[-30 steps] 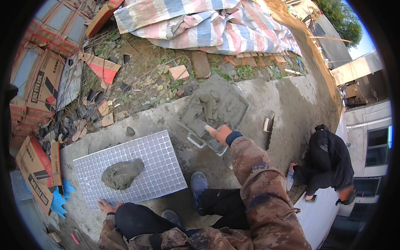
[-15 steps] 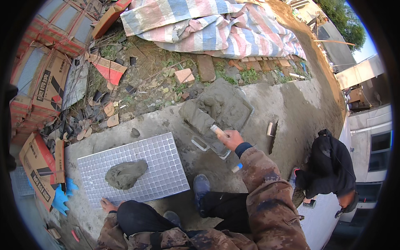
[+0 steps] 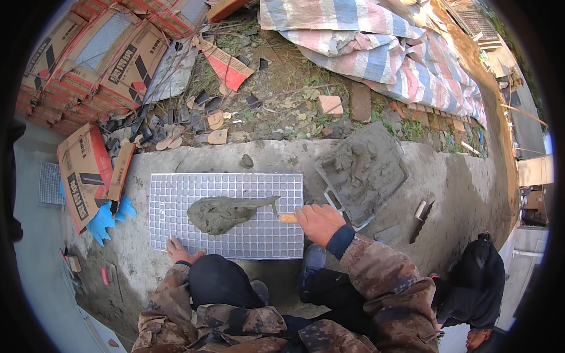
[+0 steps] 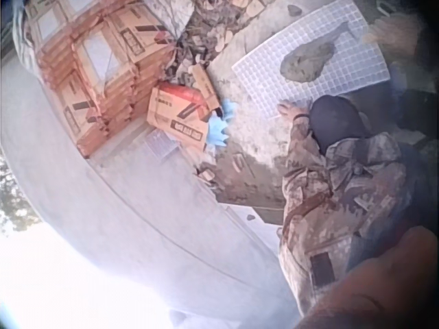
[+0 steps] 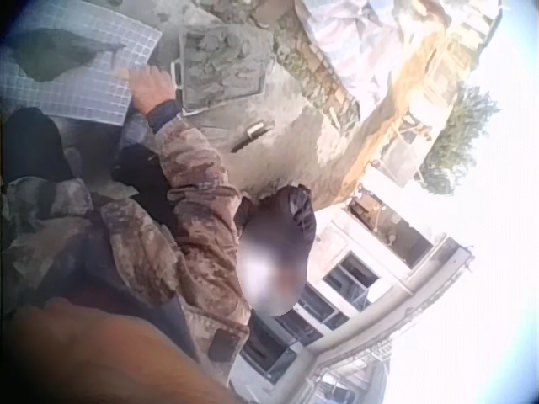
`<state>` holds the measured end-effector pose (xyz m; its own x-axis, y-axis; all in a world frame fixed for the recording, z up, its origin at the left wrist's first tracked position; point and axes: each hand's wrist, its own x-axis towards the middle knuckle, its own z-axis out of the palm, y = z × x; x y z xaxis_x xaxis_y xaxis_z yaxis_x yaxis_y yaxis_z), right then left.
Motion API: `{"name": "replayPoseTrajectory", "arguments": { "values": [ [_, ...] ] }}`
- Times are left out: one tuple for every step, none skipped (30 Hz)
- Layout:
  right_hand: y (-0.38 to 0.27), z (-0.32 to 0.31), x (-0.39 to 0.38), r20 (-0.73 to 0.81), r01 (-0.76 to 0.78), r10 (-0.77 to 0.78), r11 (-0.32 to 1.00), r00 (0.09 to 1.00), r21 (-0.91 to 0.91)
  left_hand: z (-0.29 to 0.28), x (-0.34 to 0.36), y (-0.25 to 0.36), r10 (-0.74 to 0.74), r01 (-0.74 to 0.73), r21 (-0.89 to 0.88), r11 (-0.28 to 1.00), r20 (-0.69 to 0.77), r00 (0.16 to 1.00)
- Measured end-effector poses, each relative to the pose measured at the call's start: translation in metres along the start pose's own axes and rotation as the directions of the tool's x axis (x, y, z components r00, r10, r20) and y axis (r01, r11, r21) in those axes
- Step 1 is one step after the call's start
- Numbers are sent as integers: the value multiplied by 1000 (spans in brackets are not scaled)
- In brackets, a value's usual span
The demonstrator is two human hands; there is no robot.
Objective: The person spreads mortar on a rectangular tile using a trowel, then places the tile onto a prepared floor area. The process is repeated for a second tile. A coworker is visible nearby but not interacting with the wearer's task.
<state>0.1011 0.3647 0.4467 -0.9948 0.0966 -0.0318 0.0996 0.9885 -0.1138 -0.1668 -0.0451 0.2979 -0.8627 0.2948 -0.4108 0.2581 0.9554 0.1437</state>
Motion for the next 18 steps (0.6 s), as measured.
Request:
{"name": "replayPoseTrajectory", "arguments": {
  "values": [
    [-5, -1, 2, 6, -9, 9, 1000, 1000, 26, -2, 0, 1, 1, -1, 11, 1000, 2, 1000],
    [-12, -1, 1, -18, -4, 5, 998, 1000, 61, -2, -2, 1, 7, -7, 20, 1000, -1, 1000],
    [-17, -2, 1, -45, -2, 6, 996, 999, 92, -2, -3, 2, 13, -13, 25, 1000, -4, 1000],
    [-19, -5, -2, -21, -22, 25, 988, 999, 152, -2, -4, 1, 17, -17, 14, 1000, -14, 1000],
    [-21, -5, -2, 70, -77, 61, 963, 996, 256, -1, -4, 1, 26, -26, 5, 1000, -21, 999],
    [-21, -6, -2, 156, -141, 90, 925, 984, 353, -1, -4, 1, 27, -27, -1, 1000, -29, 999],
    [-21, -7, -1, 265, -221, 110, 873, 958, 436, 0, -4, 1, 32, -32, -3, 999, -21, 999],
    [-22, -6, 1, 271, -241, 110, 821, 956, 517, 0, -4, 1, 25, -25, -2, 1000, -14, 1000],
    [-23, -5, 6, 300, -273, 108, 760, 948, 590, -1, -5, 0, 23, -23, -10, 1000, -18, 1000],
    [-24, -4, 12, 332, -306, 100, 688, 938, 658, -1, -5, 0, 15, -15, -9, 1000, -12, 1000],
    [-26, -3, 19, 338, -300, 76, 666, 938, 683, -2, -6, 0, 16, -16, -15, 1000, -12, 1000],
    [-30, -2, 26, 346, -301, 59, 639, 937, 707, -3, -6, 0, 27, -27, -25, 999, -10, 1000],
    [-34, -1, 34, 334, -287, 43, 621, 942, 729, -3, -6, 0, 17, -17, -22, 1000, 2, 1000],
    [-41, 2, 44, 297, -226, 5, 663, 955, 714, -4, -6, 0, 13, -13, -26, 1000, 12, 1000],
    [-51, 4, 53, 310, -234, 11, 680, 951, 694, -4, -4, 1, 9, -9, -34, 999, 13, 1000],
    [-61, 7, 62, 327, -240, 16, 713, 945, 659, -4, -4, 1, 8, -7, -31, 999, 16, 1000],
    [-68, 9, 68, 360, -251, 23, 757, 933, 604, -3, -3, 2, 2, -2, -31, 1000, 15, 1000],
    [-72, 10, 71, 384, -271, 29, 757, 923, 595, -2, -3, 2, -4, 5, -38, 999, 21, 1000]
  ]
}}
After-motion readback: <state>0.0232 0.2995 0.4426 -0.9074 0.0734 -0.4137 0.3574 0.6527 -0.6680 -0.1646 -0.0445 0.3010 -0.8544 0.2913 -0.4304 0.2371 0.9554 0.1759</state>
